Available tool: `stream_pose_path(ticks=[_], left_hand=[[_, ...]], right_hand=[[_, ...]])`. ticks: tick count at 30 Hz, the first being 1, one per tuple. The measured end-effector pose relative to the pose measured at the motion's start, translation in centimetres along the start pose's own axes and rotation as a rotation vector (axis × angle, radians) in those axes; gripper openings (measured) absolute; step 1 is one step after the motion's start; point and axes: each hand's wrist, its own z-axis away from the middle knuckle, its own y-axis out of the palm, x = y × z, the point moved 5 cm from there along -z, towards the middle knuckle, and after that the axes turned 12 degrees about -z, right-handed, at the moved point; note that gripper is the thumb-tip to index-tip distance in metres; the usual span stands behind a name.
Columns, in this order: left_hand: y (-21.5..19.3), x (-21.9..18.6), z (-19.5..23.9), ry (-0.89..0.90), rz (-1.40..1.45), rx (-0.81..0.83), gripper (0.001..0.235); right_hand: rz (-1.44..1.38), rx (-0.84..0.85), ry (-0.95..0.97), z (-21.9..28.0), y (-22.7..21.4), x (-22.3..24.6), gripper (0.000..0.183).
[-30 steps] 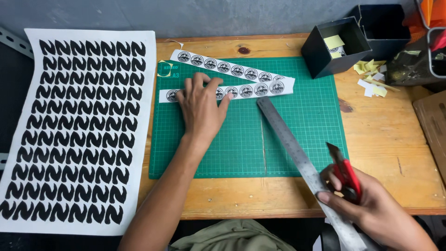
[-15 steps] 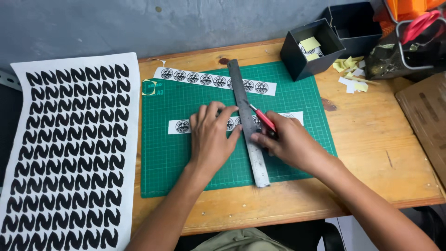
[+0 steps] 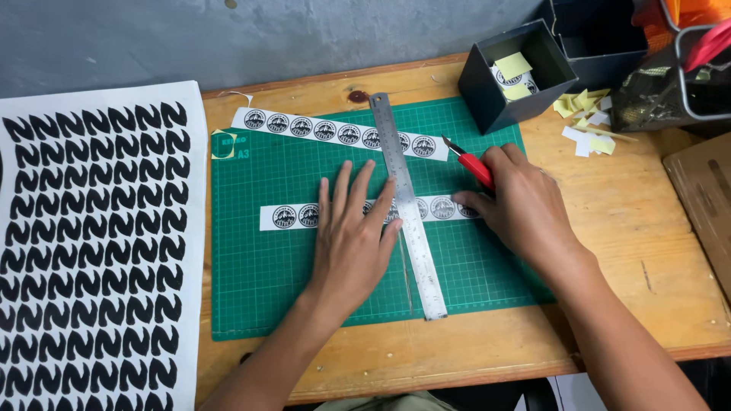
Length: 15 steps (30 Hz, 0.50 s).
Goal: The person uses a red utility knife and a metal ruler to cut circular stickers from a long strip on a green cutting mat. They align the ruler between each sticker and slice through the paper to separate them, placing the cut stickers into a black box.
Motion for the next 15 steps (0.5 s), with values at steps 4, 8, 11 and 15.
stream_pose_path(ticks=[4, 8, 11, 15], left_hand=[[0.5, -0.5, -0.2, 0.044, 0.076, 0.038, 0.049], [1.1, -1.5, -0.6, 0.052, 0.132, 0.142, 0.074], [1.0, -2.1, -0.4, 0.068, 0.136, 0.191, 0.085], [1.4, -3.2, 0.0, 0.117, 0.173, 0.213, 0.098]], right_hand=[[-0.009, -0.011, -0.046, -0.1, 0.3, 0.3, 0.042], [-0.025, -0.033, -0.089, -0.5, 0.6, -0.3, 0.041], [-0.039, -0.03, -0.098, -0.5, 0.5, -0.1, 0.042], [-0.031, -0.041, -0.112, -0.7, 0.9, -0.3, 0.043]])
